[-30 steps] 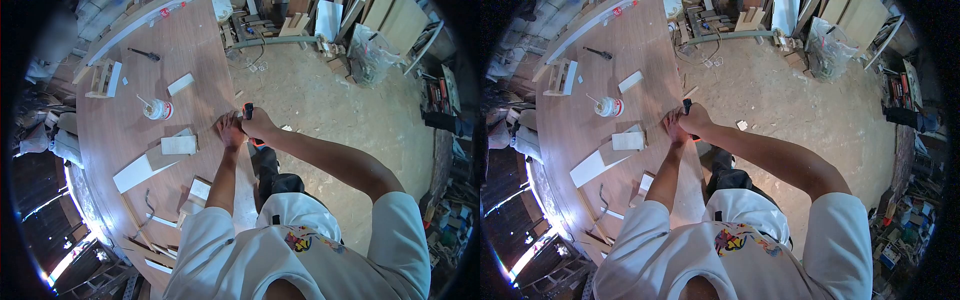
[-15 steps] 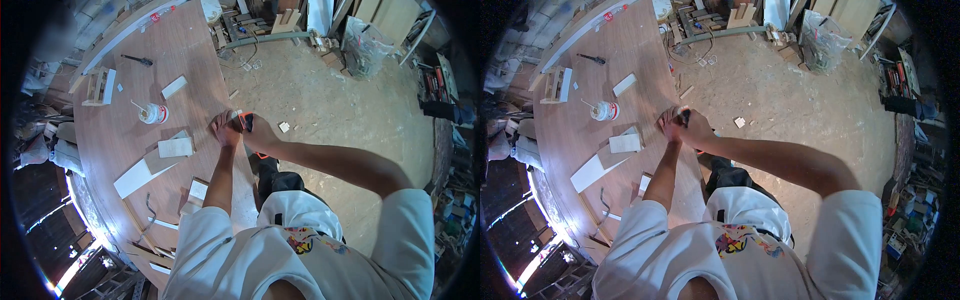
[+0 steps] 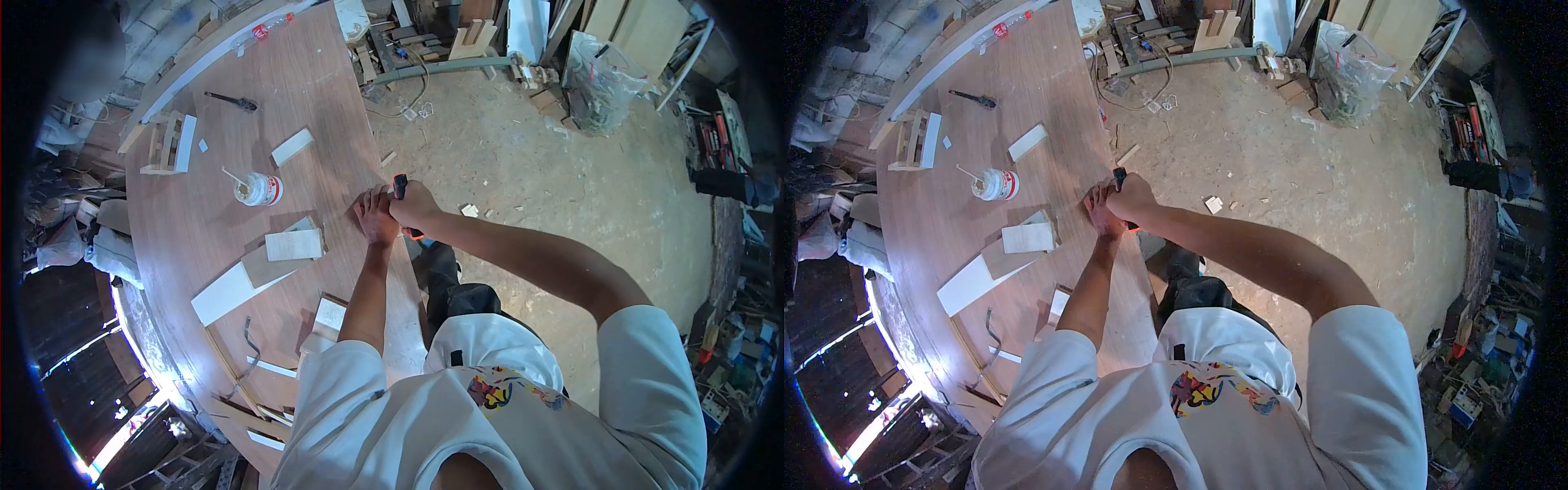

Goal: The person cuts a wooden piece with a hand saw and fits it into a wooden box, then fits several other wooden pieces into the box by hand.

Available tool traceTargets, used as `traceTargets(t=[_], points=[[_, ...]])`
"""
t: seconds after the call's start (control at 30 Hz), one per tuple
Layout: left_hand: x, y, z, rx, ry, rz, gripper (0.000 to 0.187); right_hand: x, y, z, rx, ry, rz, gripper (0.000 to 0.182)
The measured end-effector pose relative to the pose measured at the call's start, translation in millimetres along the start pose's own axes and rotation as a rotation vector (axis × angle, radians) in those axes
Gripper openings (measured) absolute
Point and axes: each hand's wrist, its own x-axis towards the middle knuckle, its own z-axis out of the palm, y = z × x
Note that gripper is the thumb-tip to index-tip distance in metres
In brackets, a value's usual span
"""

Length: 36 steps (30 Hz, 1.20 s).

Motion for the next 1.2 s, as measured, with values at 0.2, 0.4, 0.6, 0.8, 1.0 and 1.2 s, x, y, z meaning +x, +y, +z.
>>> traceTargets(t=[0.2,0.4,0.6,0.8,1.0,1.2], points=[[-4.4,-1.8,5.0,0.005,-0.015,-0.019,0.037,-34.8,-22.8,-20.9,0.073,-0.029,0.056,0.011],[-5.8,-8.4,11.2,-0.007,-0.04,-0.01,0.039,-48.9,-17.7,-23.9,0.138,-0.08,0.029,0.008],[-3.9,-1.4,5.3,-0.041,-0.046,-0.073,0.042,11.3,46.8,13.1,-0.042,0.14,-0.262,0.018],[-2.3,-2.9,7.6,-0.04,-0.066,-0.032,0.039,38.2,49.0,20.5,-0.101,0.171,-0.12,0.022],[-2.5,1.3,2.2,0.038,-0.102,-0.029,0.037,11.1,13.6,7.0,-0.004,0.082,0.002,0.017],[-5.6,-9.7,14.6,0.021,-0.05,0.017,0.041,-37.8,-20.4,-27.0,0.154,-0.075,0.057,0.009]])
